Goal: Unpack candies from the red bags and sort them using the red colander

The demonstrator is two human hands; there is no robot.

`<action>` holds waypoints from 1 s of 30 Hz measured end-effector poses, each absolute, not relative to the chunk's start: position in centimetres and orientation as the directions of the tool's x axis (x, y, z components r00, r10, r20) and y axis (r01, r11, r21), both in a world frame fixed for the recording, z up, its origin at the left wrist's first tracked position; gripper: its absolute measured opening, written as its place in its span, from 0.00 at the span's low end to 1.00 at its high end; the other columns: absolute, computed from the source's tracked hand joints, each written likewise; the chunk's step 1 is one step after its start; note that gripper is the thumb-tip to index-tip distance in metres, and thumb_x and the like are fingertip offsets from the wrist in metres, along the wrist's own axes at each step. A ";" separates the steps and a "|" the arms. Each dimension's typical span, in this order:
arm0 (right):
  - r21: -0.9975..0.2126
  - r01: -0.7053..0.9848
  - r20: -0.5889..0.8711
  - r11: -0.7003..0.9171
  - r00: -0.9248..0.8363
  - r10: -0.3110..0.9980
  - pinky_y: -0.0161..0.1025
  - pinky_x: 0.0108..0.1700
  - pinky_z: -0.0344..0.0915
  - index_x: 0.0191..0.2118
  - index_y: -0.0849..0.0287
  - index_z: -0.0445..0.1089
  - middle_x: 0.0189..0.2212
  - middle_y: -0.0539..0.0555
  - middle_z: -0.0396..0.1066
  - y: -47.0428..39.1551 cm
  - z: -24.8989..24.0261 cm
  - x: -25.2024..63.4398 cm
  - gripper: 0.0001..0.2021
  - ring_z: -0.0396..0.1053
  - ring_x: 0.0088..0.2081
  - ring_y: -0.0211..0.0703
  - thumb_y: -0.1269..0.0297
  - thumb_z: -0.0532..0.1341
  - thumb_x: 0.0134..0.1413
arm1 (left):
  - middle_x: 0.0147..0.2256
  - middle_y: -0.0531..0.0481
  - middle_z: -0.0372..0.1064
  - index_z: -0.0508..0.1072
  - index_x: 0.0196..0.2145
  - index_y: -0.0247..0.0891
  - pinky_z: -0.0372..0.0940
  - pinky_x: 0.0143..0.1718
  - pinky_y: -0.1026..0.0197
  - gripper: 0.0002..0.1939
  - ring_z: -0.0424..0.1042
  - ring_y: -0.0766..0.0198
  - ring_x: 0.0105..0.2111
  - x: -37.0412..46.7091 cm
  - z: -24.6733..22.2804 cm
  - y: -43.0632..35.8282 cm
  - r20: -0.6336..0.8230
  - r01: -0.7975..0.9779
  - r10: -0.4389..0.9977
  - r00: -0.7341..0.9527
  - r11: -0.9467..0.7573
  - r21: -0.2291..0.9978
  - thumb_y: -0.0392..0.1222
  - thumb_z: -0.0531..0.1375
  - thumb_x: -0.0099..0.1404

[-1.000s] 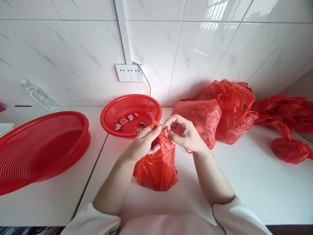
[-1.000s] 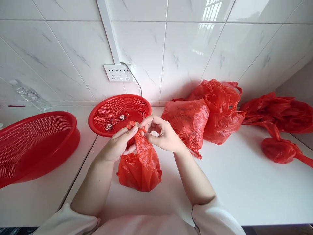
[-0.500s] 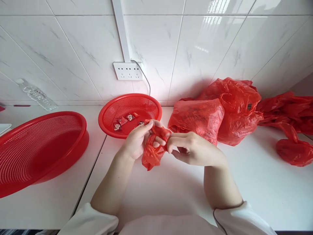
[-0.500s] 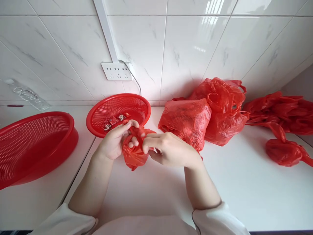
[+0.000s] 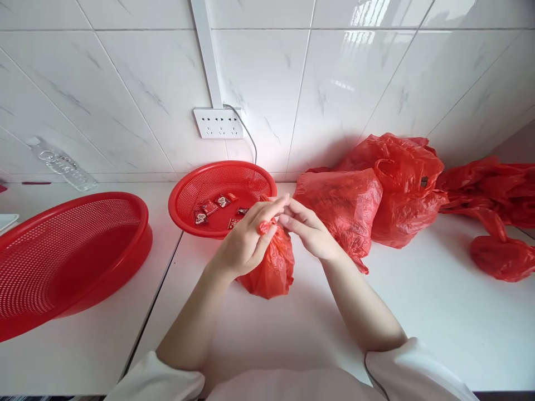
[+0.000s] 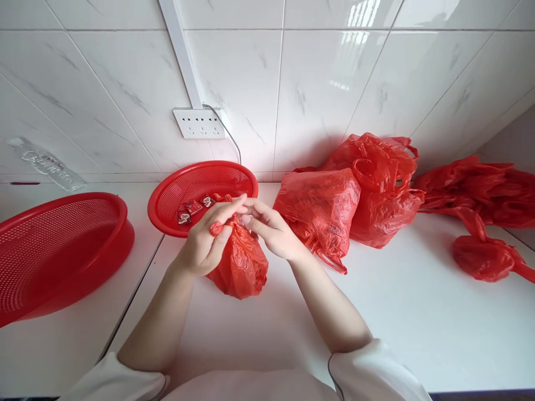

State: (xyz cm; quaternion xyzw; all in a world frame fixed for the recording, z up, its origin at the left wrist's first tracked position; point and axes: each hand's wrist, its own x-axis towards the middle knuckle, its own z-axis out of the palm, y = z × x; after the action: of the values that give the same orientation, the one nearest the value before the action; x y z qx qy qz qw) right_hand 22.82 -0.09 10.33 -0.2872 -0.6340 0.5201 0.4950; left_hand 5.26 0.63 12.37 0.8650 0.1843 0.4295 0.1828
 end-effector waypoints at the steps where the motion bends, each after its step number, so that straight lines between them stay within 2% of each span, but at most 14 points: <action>1: -0.936 -0.162 0.349 0.312 -0.327 0.878 0.34 0.33 0.65 0.54 0.54 0.63 0.38 0.52 0.70 -0.1 10.3 22.9 0.17 0.67 0.34 0.36 0.58 0.56 0.61 | 0.56 0.41 0.60 0.53 0.64 0.43 0.63 0.54 0.51 0.26 0.62 0.56 0.55 5.3 12.3 0.8 0.672 0.162 0.490 0.555 -0.856 0.491 0.36 0.46 0.70; 3: -0.919 -0.186 0.389 0.347 -0.290 0.875 0.35 0.36 0.66 0.50 0.55 0.67 0.37 0.52 0.70 -0.1 10.5 23.0 0.15 0.67 0.35 0.36 0.60 0.60 0.59 | 0.61 0.41 0.52 0.50 0.66 0.45 0.59 0.58 0.49 0.27 0.56 0.54 0.60 5.4 12.1 0.9 0.664 0.181 0.508 0.548 -0.848 0.499 0.37 0.47 0.70; 6: -0.911 -0.202 0.409 0.361 -0.315 0.857 0.41 0.46 0.67 0.46 0.56 0.71 0.40 0.53 0.72 -0.5 10.8 23.0 0.11 0.69 0.40 0.39 0.61 0.61 0.57 | 0.66 0.44 0.43 0.47 0.66 0.46 0.50 0.63 0.46 0.28 0.46 0.52 0.65 5.6 11.8 1.1 0.652 0.194 0.525 0.546 -0.837 0.512 0.39 0.46 0.71; 11: -0.928 -0.216 0.367 0.303 -0.397 0.841 0.48 0.56 0.62 0.51 0.51 0.70 0.51 0.55 0.69 -1.1 10.8 22.8 0.16 0.65 0.54 0.45 0.59 0.61 0.57 | 0.67 0.49 0.41 0.47 0.66 0.48 0.43 0.66 0.45 0.27 0.40 0.54 0.67 6.1 11.6 1.0 0.643 0.141 0.551 0.532 -0.806 0.574 0.41 0.45 0.72; 13: -0.927 -0.261 0.356 0.268 -0.396 0.846 0.48 0.56 0.62 0.48 0.52 0.72 0.49 0.54 0.70 -1.1 10.5 22.7 0.14 0.66 0.52 0.45 0.60 0.63 0.55 | 0.67 0.50 0.41 0.48 0.66 0.48 0.43 0.66 0.45 0.26 0.39 0.54 0.67 6.3 11.6 1.0 0.648 0.148 0.565 0.511 -0.800 0.581 0.42 0.45 0.72; 16: -0.920 -0.343 0.313 0.189 -0.353 0.882 0.46 0.53 0.63 0.35 0.57 0.73 0.39 0.52 0.74 -1.0 10.0 22.8 0.05 0.70 0.42 0.41 0.62 0.66 0.52 | 0.66 0.49 0.45 0.52 0.65 0.47 0.46 0.65 0.47 0.25 0.45 0.55 0.66 6.3 11.6 0.9 0.662 0.163 0.581 0.473 -0.797 0.582 0.42 0.45 0.72; 18: -0.908 -0.403 0.268 0.117 -0.342 0.901 0.47 0.53 0.63 0.29 0.58 0.70 0.39 0.52 0.73 -1.0 10.2 23.1 0.08 0.70 0.41 0.41 0.60 0.64 0.54 | 0.64 0.48 0.51 0.56 0.64 0.45 0.52 0.62 0.48 0.24 0.53 0.55 0.63 5.9 11.8 0.9 0.668 0.203 0.605 0.434 -0.788 0.582 0.42 0.45 0.71; 20: -0.896 -0.438 0.243 0.079 -0.333 0.911 0.49 0.54 0.62 0.24 0.59 0.67 0.45 0.54 0.72 -1.1 10.8 23.7 0.15 0.69 0.47 0.45 0.55 0.60 0.57 | 0.62 0.48 0.57 0.60 0.62 0.45 0.57 0.59 0.49 0.23 0.61 0.55 0.58 5.2 12.1 0.9 0.674 0.297 0.634 0.380 -0.773 0.560 0.41 0.46 0.71; 22: -0.912 -0.396 0.236 0.106 -0.297 0.925 0.50 0.55 0.61 0.20 0.59 0.64 0.49 0.55 0.70 -1.4 11.6 24.5 0.21 0.65 0.52 0.48 0.50 0.55 0.59 | 0.59 0.49 0.62 0.65 0.58 0.45 0.60 0.56 0.49 0.21 0.66 0.55 0.54 4.5 12.5 1.0 0.694 0.411 0.636 0.339 -0.763 0.498 0.40 0.47 0.70; 24: -0.943 -0.283 0.244 0.177 -0.224 0.944 0.50 0.54 0.62 0.19 0.58 0.62 0.46 0.56 0.71 -1.7 12.3 25.3 0.25 0.63 0.54 0.50 0.46 0.52 0.60 | 0.55 0.50 0.67 0.71 0.54 0.46 0.61 0.54 0.49 0.19 0.68 0.55 0.51 3.9 12.9 1.0 0.726 0.498 0.613 0.313 -0.756 0.424 0.39 0.50 0.69; 27: -0.952 -0.102 0.298 0.288 -0.102 0.949 0.47 0.47 0.67 0.21 0.57 0.66 0.34 0.56 0.72 -2.0 12.6 27.1 0.26 0.68 0.47 0.50 0.43 0.49 0.60 | 0.49 0.51 0.72 0.76 0.48 0.46 0.63 0.51 0.50 0.17 0.70 0.54 0.49 3.2 13.3 1.2 0.752 0.567 0.599 0.275 -0.732 0.376 0.38 0.52 0.67; 30: -0.887 0.117 0.449 0.447 -0.010 0.893 0.44 0.39 0.68 0.28 0.55 0.69 0.25 0.54 0.69 -2.1 12.3 29.8 0.26 0.71 0.41 0.49 0.42 0.47 0.61 | 0.48 0.51 0.74 0.77 0.45 0.47 0.63 0.50 0.52 0.16 0.71 0.56 0.47 2.1 13.5 1.6 0.746 0.594 0.620 0.241 -0.702 0.392 0.37 0.52 0.66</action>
State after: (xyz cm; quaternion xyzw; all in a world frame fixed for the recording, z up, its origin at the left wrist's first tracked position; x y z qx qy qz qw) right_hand 29.80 -2.12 12.28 -0.4038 -0.6258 0.3369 0.5761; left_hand 2.13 1.58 13.54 0.7877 0.3855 0.4804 0.0134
